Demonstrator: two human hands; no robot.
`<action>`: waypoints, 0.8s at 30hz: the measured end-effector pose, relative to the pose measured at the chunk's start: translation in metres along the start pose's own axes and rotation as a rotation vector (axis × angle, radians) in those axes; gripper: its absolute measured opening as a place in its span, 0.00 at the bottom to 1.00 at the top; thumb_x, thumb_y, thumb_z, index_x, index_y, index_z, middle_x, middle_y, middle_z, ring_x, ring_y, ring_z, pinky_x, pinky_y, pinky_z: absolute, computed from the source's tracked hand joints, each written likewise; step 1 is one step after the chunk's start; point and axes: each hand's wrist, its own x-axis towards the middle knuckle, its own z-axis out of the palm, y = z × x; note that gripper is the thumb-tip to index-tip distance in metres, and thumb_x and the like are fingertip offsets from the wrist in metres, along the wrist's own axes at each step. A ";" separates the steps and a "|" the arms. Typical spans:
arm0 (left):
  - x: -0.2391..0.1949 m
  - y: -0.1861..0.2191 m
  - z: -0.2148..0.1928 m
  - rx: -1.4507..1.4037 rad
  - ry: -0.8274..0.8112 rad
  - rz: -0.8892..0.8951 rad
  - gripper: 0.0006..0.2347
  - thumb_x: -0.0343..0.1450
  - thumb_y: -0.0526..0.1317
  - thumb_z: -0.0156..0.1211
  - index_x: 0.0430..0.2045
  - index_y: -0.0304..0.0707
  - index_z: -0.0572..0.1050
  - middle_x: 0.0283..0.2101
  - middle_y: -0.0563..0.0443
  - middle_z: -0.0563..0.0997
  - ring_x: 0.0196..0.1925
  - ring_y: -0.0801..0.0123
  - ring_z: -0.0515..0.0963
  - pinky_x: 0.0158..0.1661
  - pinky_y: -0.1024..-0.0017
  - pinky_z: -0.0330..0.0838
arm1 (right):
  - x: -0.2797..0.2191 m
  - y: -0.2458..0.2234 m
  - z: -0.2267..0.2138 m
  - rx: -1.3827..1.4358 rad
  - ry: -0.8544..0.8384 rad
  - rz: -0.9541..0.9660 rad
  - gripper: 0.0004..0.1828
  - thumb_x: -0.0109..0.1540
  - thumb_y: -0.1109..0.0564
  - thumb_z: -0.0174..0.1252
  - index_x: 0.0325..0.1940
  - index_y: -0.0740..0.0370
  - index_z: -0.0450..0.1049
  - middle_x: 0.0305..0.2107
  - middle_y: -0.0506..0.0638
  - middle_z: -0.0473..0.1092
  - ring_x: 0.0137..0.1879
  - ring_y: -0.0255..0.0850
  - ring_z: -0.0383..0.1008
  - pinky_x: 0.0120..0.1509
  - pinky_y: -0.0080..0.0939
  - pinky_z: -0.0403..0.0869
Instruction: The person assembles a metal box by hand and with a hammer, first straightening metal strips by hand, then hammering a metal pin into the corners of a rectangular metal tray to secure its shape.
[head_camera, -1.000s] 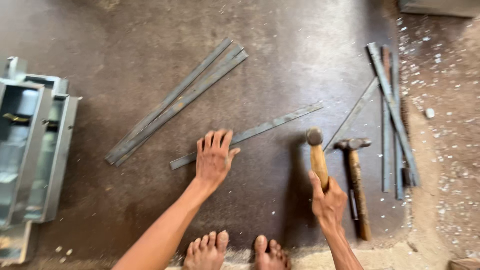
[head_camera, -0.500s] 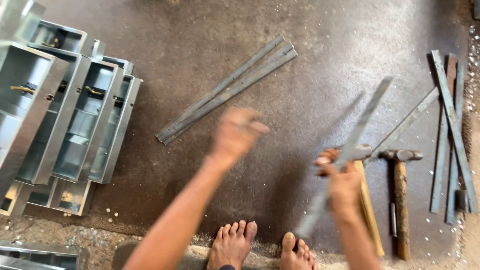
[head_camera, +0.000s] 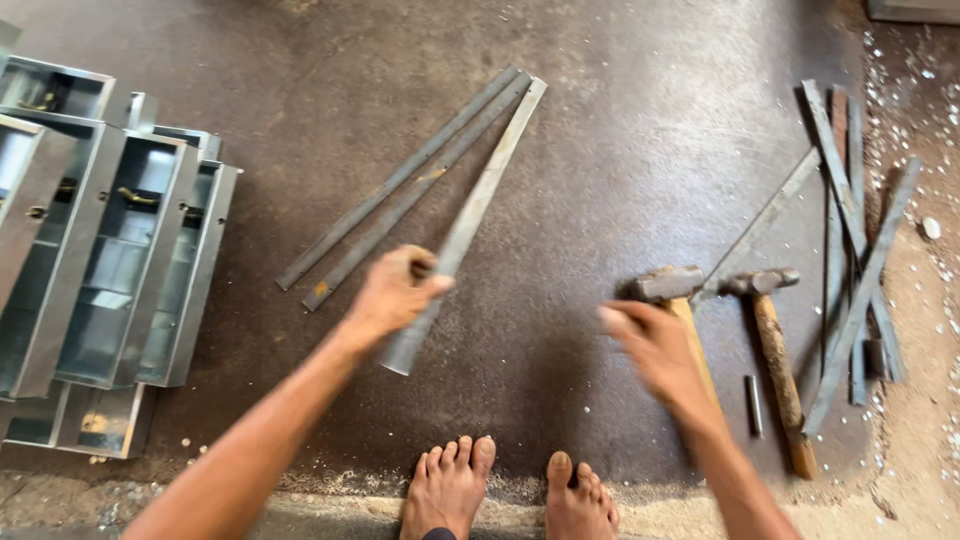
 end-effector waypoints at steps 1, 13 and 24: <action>-0.008 0.022 0.015 -0.132 0.053 0.131 0.15 0.65 0.40 0.72 0.40 0.26 0.80 0.37 0.43 0.84 0.38 0.65 0.82 0.41 0.67 0.78 | 0.001 -0.020 0.013 0.261 -0.084 0.054 0.27 0.64 0.39 0.54 0.57 0.61 0.76 0.42 0.48 0.79 0.48 0.39 0.79 0.50 0.43 0.77; -0.052 0.190 0.028 -1.466 -0.514 0.041 0.10 0.76 0.35 0.59 0.46 0.23 0.75 0.38 0.37 0.84 0.38 0.59 0.86 0.40 0.69 0.85 | 0.031 -0.150 -0.032 1.390 -0.429 -0.108 0.20 0.75 0.47 0.56 0.55 0.69 0.75 0.36 0.52 0.74 0.33 0.37 0.78 0.35 0.32 0.79; 0.000 0.094 0.008 -0.116 0.064 0.184 0.24 0.69 0.44 0.63 0.60 0.42 0.70 0.45 0.47 0.83 0.37 0.64 0.87 0.31 0.67 0.83 | 0.030 -0.109 -0.054 0.847 -0.031 0.005 0.21 0.71 0.48 0.56 0.57 0.69 0.77 0.41 0.53 0.75 0.41 0.37 0.73 0.47 0.36 0.74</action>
